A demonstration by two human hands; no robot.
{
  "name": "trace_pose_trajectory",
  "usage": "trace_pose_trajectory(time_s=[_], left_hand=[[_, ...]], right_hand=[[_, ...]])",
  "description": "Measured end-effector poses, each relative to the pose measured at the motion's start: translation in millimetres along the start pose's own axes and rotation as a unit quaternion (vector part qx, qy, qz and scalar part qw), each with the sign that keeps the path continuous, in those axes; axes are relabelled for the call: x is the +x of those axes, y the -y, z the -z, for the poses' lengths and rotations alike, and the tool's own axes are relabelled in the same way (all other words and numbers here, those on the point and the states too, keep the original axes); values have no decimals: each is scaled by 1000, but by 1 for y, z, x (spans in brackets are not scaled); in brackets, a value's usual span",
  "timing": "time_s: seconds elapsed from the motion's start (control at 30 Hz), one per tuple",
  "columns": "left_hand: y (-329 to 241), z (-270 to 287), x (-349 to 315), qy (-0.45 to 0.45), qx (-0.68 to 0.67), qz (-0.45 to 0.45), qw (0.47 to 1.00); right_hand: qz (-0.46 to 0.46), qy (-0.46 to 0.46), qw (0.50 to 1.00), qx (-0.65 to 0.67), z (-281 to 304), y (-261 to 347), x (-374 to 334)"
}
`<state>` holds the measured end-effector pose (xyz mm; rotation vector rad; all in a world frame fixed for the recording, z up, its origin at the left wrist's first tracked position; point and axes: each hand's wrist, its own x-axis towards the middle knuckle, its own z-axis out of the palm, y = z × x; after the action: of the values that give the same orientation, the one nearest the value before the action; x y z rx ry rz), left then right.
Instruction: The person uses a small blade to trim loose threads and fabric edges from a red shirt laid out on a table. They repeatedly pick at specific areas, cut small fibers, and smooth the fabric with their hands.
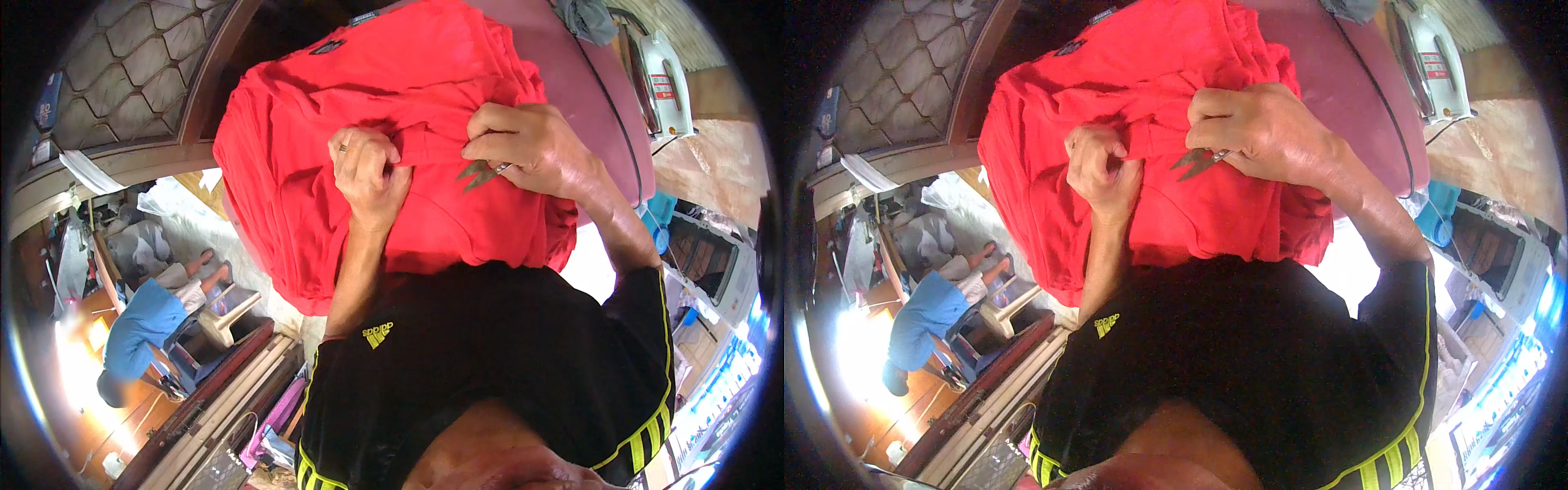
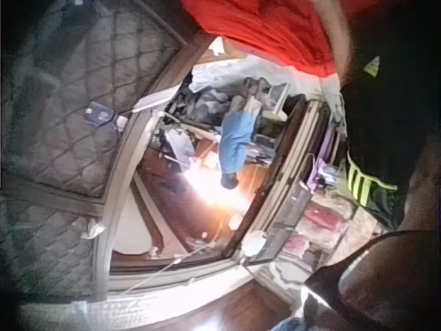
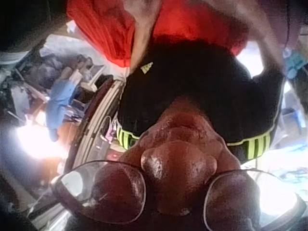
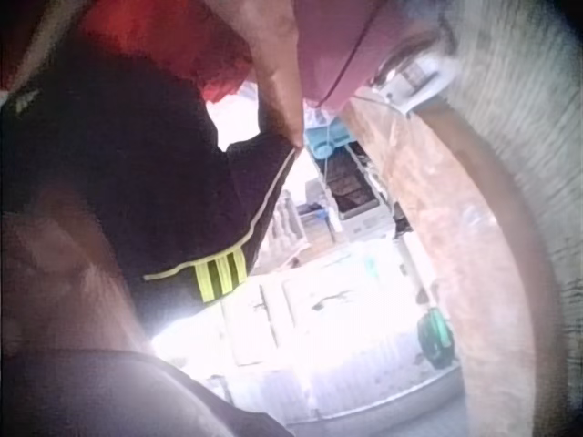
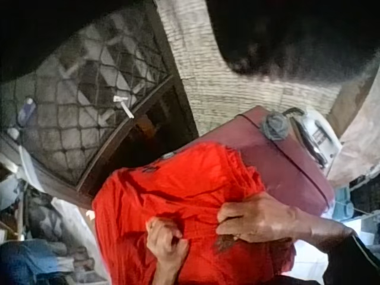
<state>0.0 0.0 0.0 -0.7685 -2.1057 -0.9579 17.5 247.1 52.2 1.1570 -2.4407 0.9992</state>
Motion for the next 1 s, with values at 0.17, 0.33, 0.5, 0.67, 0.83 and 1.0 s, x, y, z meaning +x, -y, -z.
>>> trace_pose_trajectory(time_s=[0.17,0.33,0.5,0.67,0.83,1.0], left_hand=[[0,0,3,-9,-7,10,1000],[-1,0,3,-7,-20,13,1000],[0,-1,3,-13,-30,13,999],[-3,8,4,29,-26,25,999],[-26,23,23,70,-130,75,986],[-53,34,42,102,-239,140,956]], right_hand=[[-43,-10,998,43,-4,-2,1],[-71,-15,991,109,-2,0,1],[-66,-26,989,130,1,2,3],[-44,-51,991,118,2,4,11],[-115,-220,968,47,13,21,24],[-147,-122,975,113,2,43,20]])
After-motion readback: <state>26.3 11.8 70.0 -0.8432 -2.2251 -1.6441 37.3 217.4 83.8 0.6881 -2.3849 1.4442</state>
